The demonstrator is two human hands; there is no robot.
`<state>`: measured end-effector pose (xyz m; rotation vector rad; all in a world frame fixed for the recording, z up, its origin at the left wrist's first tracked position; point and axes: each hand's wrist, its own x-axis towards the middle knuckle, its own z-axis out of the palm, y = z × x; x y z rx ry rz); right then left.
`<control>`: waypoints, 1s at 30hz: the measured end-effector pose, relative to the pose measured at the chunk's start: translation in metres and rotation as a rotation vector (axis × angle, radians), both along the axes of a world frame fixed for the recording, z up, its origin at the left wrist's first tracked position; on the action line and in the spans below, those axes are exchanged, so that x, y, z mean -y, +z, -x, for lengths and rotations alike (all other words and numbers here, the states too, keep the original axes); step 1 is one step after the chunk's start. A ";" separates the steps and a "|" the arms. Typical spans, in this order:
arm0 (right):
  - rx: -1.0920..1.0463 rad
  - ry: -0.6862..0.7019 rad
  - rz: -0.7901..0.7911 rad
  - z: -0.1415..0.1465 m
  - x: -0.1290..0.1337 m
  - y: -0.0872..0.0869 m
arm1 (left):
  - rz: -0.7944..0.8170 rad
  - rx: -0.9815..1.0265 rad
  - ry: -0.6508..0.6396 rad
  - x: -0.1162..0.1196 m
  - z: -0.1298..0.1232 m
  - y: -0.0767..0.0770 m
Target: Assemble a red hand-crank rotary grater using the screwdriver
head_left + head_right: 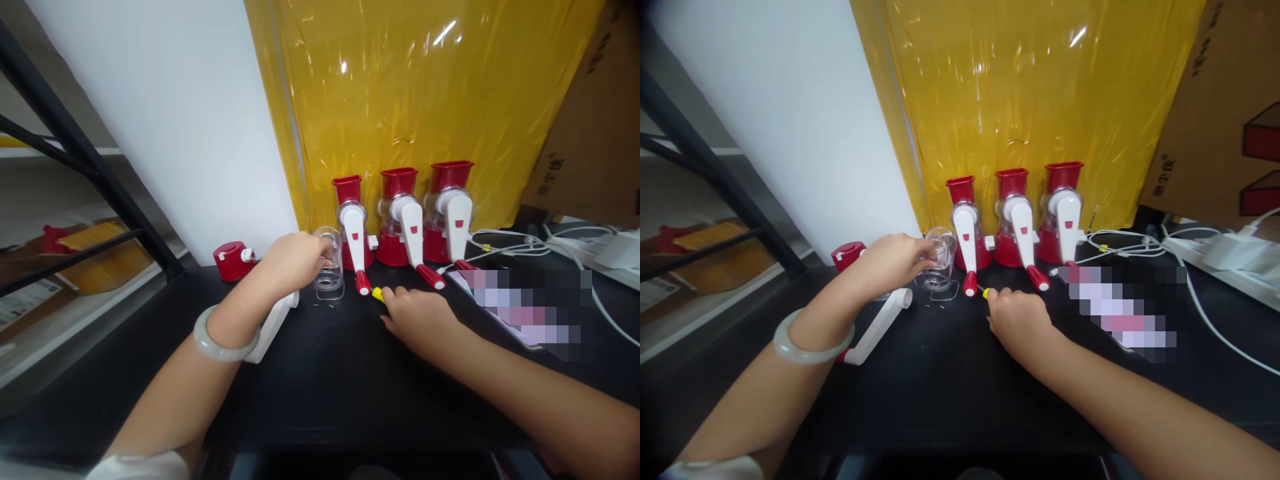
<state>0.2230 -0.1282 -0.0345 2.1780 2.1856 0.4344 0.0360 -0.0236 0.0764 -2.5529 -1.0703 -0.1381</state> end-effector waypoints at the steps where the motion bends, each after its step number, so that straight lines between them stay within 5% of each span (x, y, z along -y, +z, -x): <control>1: 0.004 0.005 -0.002 0.000 0.000 0.000 | 0.014 0.008 -0.001 -0.001 0.001 0.001; 6: 0.005 0.009 -0.001 -0.001 0.001 -0.001 | 0.114 0.073 -0.048 -0.006 0.007 0.002; 11: -0.007 0.008 -0.001 -0.001 0.001 0.000 | 0.258 0.342 -0.145 -0.021 0.028 0.016; 15: -0.001 0.003 0.010 -0.001 0.002 0.002 | 0.156 0.468 0.015 -0.052 0.061 0.024; 17: -0.002 0.011 0.006 -0.001 0.003 0.003 | 0.193 0.284 0.188 -0.070 0.074 0.011; 21: -0.008 0.018 -0.029 0.000 0.003 0.003 | 0.303 -0.088 0.342 -0.095 0.087 -0.041; 25: 0.002 0.043 -0.065 0.000 0.002 -0.001 | 0.219 -0.023 0.372 -0.102 0.091 -0.081; 30: 0.043 0.090 -0.158 -0.003 0.001 -0.005 | 0.283 -0.008 0.433 -0.108 0.091 -0.093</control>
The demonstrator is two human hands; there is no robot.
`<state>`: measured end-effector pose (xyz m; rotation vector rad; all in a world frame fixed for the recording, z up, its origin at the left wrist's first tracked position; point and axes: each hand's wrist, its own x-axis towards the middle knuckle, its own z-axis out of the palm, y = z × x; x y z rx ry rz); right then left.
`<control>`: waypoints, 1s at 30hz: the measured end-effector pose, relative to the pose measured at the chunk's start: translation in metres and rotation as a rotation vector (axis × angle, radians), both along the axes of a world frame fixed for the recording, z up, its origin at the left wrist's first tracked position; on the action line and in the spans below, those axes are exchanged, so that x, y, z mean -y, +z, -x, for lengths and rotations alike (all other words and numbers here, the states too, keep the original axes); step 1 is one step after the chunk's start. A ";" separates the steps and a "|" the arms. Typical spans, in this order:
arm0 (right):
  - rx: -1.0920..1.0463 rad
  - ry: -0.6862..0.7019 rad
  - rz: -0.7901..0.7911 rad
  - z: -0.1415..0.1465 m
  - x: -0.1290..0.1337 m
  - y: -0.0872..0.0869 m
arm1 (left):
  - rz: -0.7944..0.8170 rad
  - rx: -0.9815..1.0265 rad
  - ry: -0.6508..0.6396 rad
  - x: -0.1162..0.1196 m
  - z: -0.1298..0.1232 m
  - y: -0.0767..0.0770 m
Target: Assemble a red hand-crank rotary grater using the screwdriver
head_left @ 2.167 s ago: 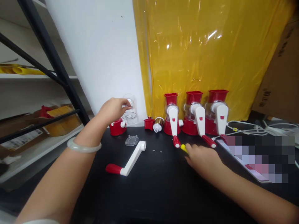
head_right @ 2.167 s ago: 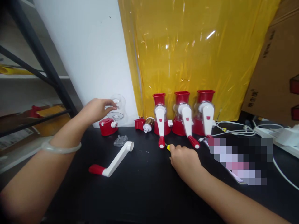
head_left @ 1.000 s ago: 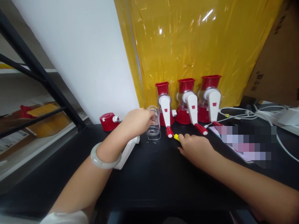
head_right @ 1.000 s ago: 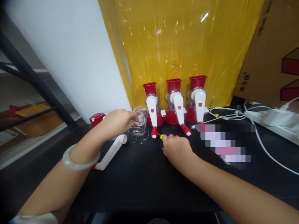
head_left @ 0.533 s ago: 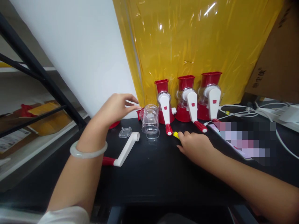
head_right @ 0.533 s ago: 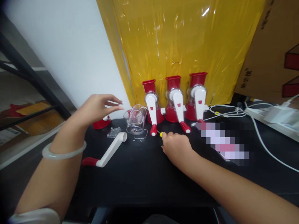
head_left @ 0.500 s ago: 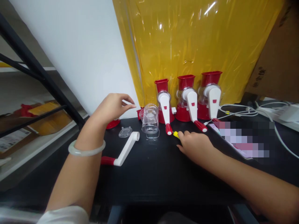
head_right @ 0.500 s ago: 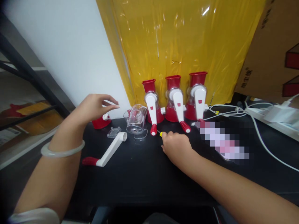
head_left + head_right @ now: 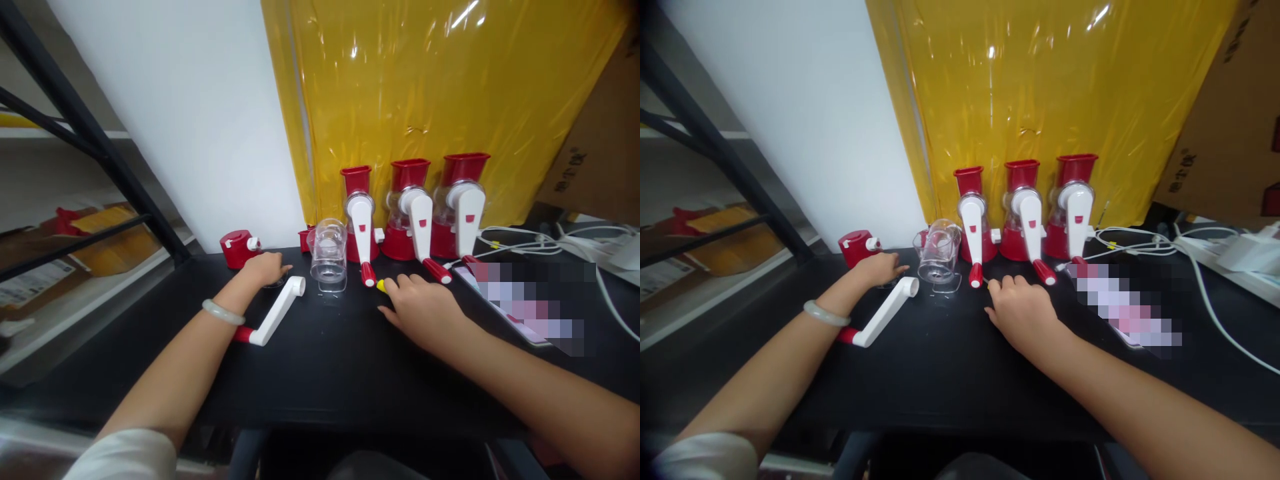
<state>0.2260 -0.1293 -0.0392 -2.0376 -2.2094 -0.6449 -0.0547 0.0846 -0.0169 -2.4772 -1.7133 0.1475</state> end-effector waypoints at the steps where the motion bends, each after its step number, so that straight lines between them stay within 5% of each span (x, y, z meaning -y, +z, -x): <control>1: 0.006 0.011 -0.026 -0.001 0.000 0.001 | 0.026 0.006 -0.001 -0.001 0.000 0.000; 6: -0.036 0.092 -0.185 -0.004 -0.001 0.011 | -0.015 0.047 -0.054 0.006 0.005 0.013; 13: -0.467 0.358 -0.278 0.005 -0.005 0.044 | -0.455 0.502 -0.281 0.056 -0.007 0.050; 17: -0.737 0.565 -0.298 0.021 -0.026 0.072 | -0.783 0.592 -0.623 0.072 -0.021 0.042; 21: -0.882 0.694 -0.158 0.045 -0.053 0.097 | -1.003 0.516 -0.883 0.077 -0.026 0.031; 24: -0.906 0.754 -0.042 0.061 -0.069 0.109 | -1.081 0.469 -0.910 0.080 -0.027 0.029; 30: -0.842 0.798 -0.075 0.069 -0.079 0.124 | -1.053 0.509 -0.807 0.087 -0.027 0.034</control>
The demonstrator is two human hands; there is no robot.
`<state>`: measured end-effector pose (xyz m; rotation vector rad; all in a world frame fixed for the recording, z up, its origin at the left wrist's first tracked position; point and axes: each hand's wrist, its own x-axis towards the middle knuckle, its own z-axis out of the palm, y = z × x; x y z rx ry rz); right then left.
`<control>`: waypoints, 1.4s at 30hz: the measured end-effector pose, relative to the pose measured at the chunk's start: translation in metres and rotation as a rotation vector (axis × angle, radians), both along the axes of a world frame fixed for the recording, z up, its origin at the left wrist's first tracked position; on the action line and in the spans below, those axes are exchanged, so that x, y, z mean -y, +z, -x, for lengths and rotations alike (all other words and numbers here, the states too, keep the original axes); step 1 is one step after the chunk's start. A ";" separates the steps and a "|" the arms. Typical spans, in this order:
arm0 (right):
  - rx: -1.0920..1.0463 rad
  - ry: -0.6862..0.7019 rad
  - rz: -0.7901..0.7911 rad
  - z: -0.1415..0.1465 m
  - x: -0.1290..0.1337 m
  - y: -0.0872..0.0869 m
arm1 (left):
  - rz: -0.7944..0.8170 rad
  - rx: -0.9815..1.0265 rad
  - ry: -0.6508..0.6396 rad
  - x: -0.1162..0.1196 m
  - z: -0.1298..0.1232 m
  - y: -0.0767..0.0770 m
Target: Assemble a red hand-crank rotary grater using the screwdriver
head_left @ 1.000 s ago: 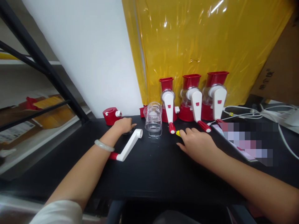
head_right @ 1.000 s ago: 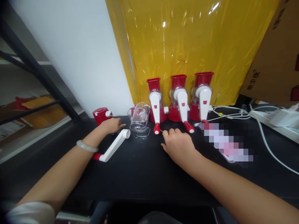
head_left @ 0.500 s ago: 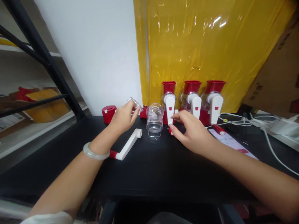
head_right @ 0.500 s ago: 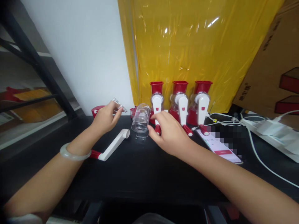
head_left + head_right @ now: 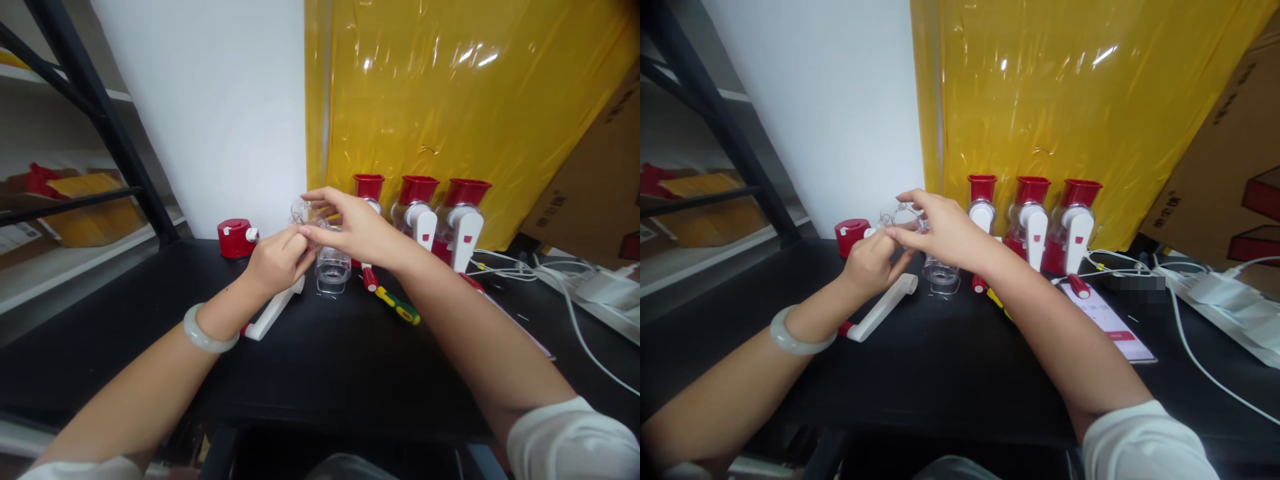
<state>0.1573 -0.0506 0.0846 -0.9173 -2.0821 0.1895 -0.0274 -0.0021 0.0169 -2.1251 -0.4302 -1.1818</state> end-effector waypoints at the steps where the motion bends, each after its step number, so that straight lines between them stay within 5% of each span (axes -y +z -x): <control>1: 0.010 -0.006 -0.017 -0.002 0.001 0.002 | 0.013 0.001 -0.009 0.002 0.000 0.001; 7: 0.047 -0.169 -0.104 -0.032 -0.004 0.004 | 0.240 -0.089 -0.020 0.001 0.002 0.001; 12: 0.024 -0.053 0.046 -0.048 -0.031 -0.014 | 0.394 0.076 -0.045 -0.014 0.011 0.001; 17: -0.041 -0.011 0.124 -0.044 -0.043 -0.024 | 0.495 -0.119 -0.175 -0.023 0.010 -0.005; 32: 0.057 -0.008 0.115 -0.039 -0.046 -0.032 | 0.864 0.209 -0.437 -0.035 0.000 -0.029; 42: 0.115 -0.025 0.145 -0.037 -0.041 -0.030 | 0.887 0.171 -0.330 -0.032 0.002 -0.029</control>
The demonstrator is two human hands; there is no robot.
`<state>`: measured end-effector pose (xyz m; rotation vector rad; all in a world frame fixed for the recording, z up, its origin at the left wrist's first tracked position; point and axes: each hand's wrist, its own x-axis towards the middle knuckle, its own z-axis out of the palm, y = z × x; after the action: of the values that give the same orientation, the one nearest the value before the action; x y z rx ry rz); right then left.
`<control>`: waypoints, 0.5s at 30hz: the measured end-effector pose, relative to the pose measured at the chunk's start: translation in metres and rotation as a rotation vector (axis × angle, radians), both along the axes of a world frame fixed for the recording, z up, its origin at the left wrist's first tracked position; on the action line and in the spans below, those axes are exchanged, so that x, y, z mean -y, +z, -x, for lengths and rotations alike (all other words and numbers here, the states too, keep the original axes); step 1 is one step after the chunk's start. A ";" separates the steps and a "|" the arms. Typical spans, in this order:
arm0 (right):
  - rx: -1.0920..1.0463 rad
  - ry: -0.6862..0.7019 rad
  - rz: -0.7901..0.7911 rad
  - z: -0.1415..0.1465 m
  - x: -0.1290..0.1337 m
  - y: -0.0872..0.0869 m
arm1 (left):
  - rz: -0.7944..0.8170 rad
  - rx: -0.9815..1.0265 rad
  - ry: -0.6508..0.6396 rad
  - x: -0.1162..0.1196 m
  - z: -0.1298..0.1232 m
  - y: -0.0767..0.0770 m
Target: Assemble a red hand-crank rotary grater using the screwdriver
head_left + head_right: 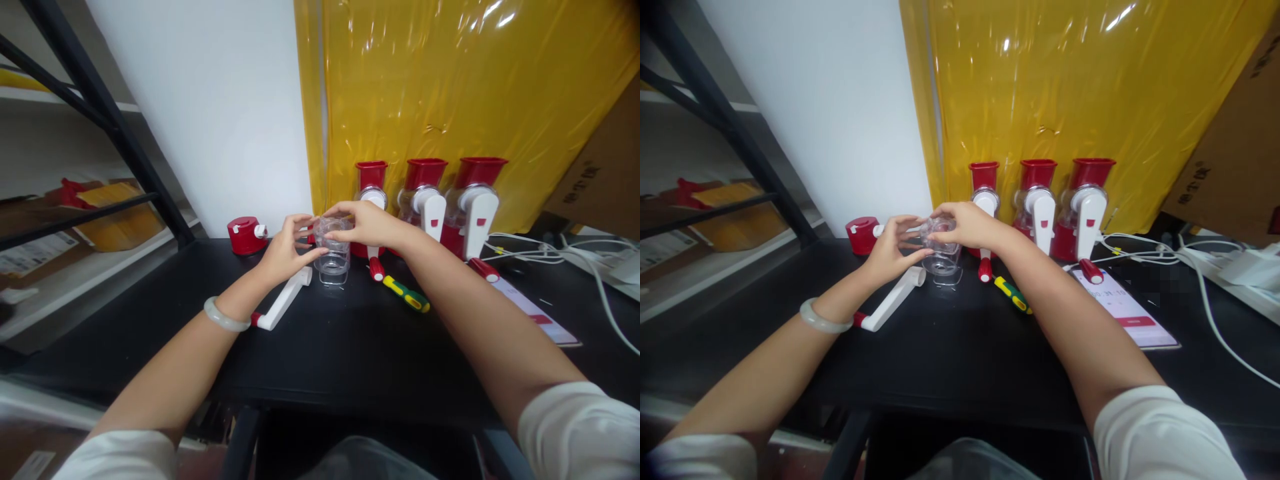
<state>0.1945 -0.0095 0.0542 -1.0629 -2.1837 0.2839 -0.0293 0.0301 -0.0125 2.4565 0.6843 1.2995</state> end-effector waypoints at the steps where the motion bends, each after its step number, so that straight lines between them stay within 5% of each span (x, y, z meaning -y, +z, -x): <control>1: 0.008 -0.002 0.005 0.000 0.000 0.000 | -0.017 -0.018 0.015 0.001 0.000 0.000; 15: -0.036 0.094 0.126 -0.005 -0.001 0.000 | -0.072 -0.104 0.042 0.007 0.002 0.008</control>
<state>0.1992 -0.0081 0.0542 -1.0158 -2.2105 0.4846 -0.0308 0.0233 -0.0043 2.5969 0.7296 1.2384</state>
